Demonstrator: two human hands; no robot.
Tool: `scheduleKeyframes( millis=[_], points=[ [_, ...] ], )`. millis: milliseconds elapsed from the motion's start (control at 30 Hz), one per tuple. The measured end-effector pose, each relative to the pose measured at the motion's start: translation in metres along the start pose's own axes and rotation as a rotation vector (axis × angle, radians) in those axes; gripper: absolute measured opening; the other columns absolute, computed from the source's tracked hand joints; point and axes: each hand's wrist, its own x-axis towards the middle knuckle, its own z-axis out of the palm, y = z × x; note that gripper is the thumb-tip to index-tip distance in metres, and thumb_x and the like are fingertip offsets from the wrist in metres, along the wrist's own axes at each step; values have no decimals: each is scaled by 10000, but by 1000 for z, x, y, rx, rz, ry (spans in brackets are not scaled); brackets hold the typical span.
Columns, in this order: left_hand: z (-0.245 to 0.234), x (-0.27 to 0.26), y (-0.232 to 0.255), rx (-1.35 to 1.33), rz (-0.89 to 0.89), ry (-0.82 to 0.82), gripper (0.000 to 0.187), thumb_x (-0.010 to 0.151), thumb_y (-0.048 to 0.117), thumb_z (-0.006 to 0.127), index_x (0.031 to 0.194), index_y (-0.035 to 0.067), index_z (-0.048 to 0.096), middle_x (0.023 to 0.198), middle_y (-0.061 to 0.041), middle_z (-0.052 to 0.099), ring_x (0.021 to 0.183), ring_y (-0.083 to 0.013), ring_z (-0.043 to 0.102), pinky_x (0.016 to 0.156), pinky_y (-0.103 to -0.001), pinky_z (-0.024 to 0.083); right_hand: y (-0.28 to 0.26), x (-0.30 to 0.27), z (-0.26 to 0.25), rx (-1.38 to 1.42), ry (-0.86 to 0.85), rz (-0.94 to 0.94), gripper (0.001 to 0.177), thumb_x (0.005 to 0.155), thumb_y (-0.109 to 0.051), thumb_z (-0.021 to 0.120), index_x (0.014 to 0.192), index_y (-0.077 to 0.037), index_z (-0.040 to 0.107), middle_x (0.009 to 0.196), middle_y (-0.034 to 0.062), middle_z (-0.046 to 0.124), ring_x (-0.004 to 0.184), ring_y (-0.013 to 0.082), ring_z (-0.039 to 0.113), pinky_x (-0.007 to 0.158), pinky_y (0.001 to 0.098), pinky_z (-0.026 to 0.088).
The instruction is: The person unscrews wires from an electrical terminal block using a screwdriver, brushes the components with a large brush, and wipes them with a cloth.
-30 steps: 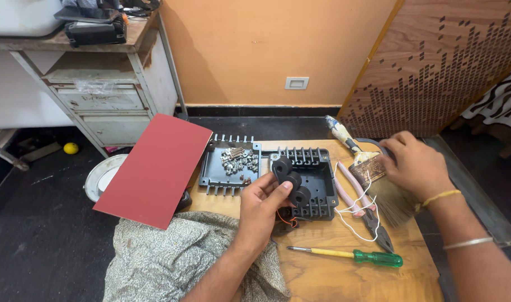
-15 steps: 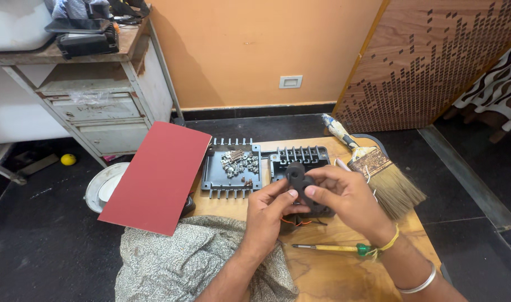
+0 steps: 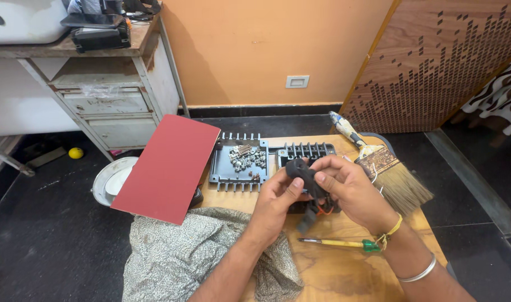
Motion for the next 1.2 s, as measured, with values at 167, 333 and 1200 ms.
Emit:
scheduleKeyframes(
  millis=[167, 333, 1200],
  points=[
    [-4, -1, -6, -179, 53, -33, 433, 1028, 225, 668, 1367, -34, 597, 1143, -98, 695, 993, -185, 666, 890, -330, 580, -11, -3, 19, 36, 23, -11, 210, 968, -131, 633, 1116, 14, 665, 937, 45, 719, 809, 152, 694, 690, 306, 598],
    [-3, -3, -7, -173, 55, 3, 397, 999, 176, 676, 1337, -19, 600, 1111, -66, 704, 977, -160, 689, 919, -347, 593, -29, -19, 36, -946, 268, -458, 170, 944, -101, 697, 1074, -10, 760, 1041, 56, 772, 906, 149, 746, 822, 277, 581],
    [3, -8, -7, -507, 138, -97, 473, 1124, 375, 375, 1399, 3, 473, 1260, -161, 605, 1130, -274, 645, 973, -472, 581, -27, -17, 88, -1031, 276, -915, 623, 775, -114, 903, 1253, -28, 514, 1103, 94, 722, 903, 166, 743, 770, 278, 615]
  ],
)
